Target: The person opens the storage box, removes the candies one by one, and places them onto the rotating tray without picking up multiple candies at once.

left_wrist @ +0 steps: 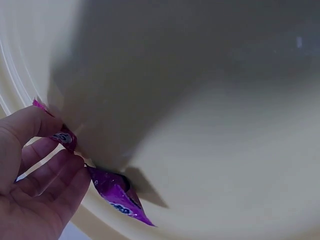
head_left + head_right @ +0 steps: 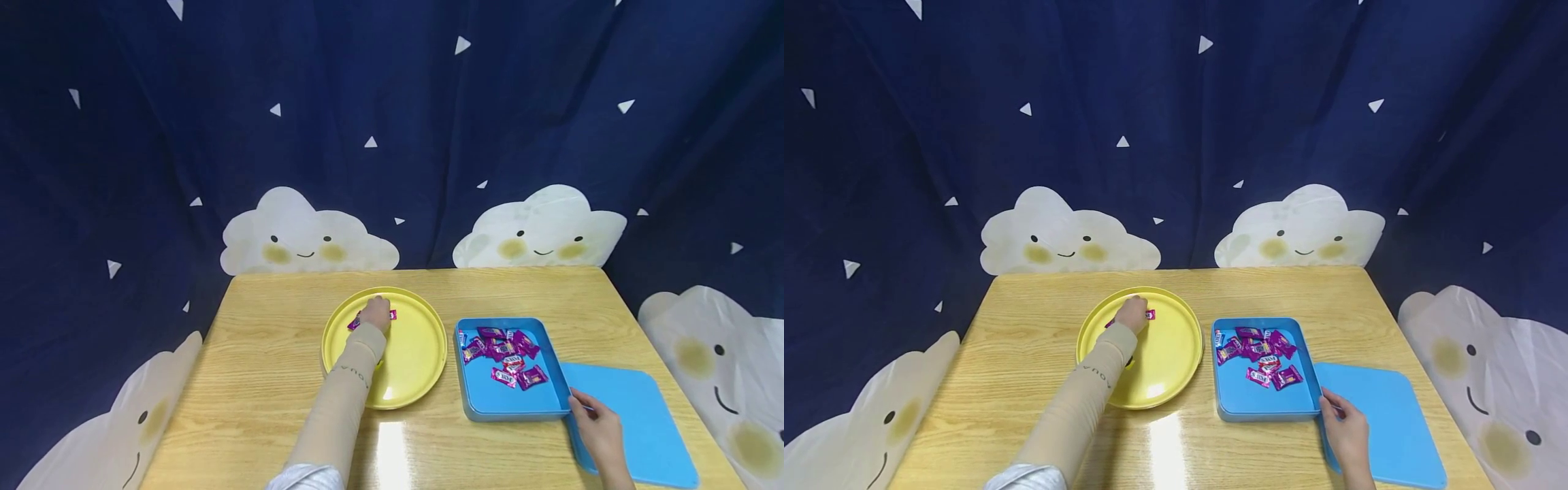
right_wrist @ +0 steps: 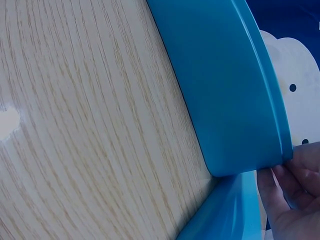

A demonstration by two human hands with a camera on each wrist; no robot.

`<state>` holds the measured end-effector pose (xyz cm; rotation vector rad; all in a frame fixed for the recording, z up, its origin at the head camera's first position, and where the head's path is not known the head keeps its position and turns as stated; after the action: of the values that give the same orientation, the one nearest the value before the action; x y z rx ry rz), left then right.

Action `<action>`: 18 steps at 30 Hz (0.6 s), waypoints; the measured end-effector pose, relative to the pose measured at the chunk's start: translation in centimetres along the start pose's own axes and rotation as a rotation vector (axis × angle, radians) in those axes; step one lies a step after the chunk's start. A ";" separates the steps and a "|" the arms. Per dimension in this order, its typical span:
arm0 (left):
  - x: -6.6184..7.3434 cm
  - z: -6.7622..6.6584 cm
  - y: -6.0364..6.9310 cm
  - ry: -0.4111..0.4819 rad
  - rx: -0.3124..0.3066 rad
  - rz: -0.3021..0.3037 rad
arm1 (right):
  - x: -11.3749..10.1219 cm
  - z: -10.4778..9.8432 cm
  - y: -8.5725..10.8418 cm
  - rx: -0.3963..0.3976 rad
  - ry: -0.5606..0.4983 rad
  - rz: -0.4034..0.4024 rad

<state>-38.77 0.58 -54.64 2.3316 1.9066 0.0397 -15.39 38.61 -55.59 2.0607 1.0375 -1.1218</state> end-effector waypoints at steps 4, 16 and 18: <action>0.0 0.1 0.1 0.002 -0.025 -0.004 | 0.0 -0.1 -0.1 0.011 0.016 -0.011; -0.1 0.0 0.2 -0.009 -0.033 -0.007 | 0.2 0.2 -0.2 -0.010 0.007 0.015; -0.1 0.0 0.2 -0.014 -0.030 -0.001 | 0.2 0.1 -0.2 -0.008 0.007 0.017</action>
<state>-38.61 0.46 -54.62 2.3060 1.8870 0.0512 -15.57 38.73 -55.90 2.0652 1.0244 -1.1014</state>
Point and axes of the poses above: each hand's wrist, its own y-axis away from the middle knuckle, its own z-axis out of the palm, x = y × z, the point moved 8 cm from there along -y, towards the middle knuckle, and after that the axes turned 15 degrees about -y, right-handed, at the moved point
